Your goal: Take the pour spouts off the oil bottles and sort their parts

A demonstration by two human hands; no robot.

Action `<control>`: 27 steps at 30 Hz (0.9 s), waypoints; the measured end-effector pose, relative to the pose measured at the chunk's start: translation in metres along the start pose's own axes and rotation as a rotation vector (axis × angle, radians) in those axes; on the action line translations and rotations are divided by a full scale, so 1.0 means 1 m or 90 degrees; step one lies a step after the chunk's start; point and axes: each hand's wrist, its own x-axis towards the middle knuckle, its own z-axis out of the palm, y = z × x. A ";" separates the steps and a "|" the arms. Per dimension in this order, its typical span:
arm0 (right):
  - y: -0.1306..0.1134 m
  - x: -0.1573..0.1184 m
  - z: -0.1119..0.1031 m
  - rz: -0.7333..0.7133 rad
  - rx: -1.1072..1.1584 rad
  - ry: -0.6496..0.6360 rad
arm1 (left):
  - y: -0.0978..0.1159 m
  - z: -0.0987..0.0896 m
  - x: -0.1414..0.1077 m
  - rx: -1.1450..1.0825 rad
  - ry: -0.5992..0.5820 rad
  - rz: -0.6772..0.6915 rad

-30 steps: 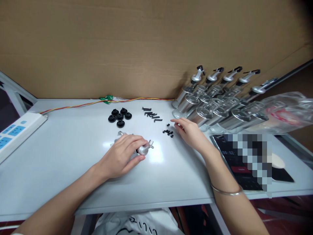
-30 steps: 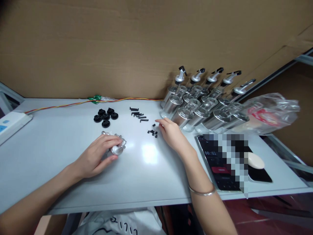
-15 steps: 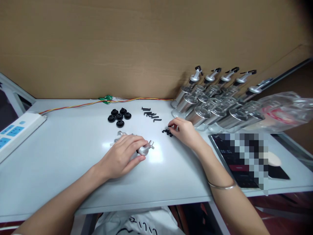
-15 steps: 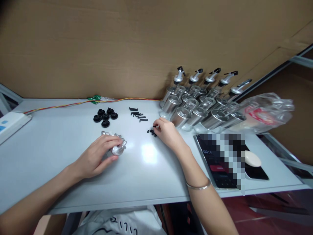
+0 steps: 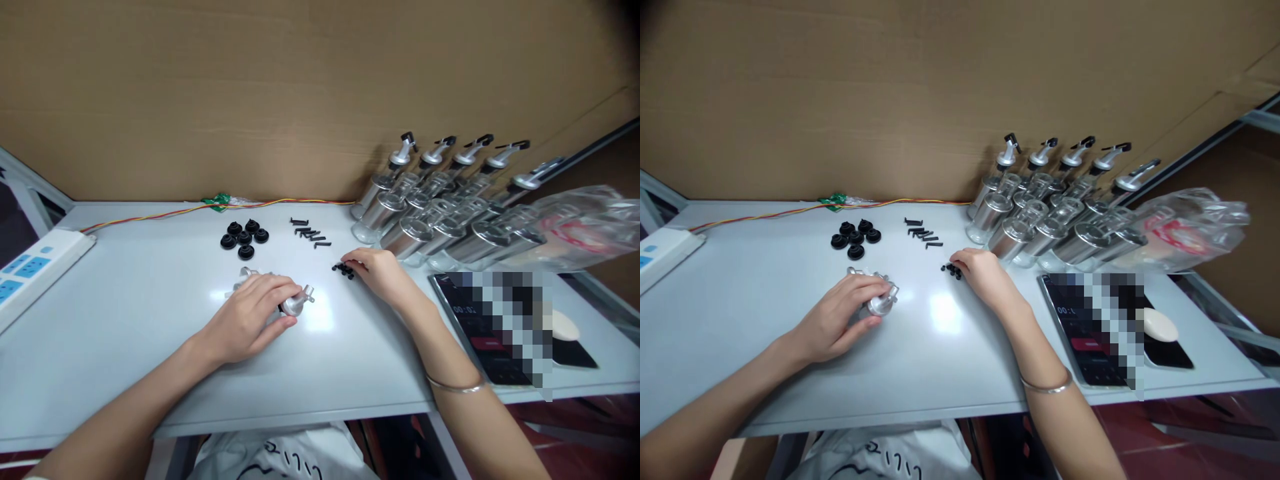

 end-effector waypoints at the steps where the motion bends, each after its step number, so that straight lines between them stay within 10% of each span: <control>1: 0.001 0.000 0.000 -0.008 -0.001 -0.006 | 0.000 0.000 0.000 -0.001 0.000 -0.002; 27: -0.019 0.001 0.002 0.005 -0.064 0.008 | 0.000 0.001 -0.001 0.000 0.004 -0.002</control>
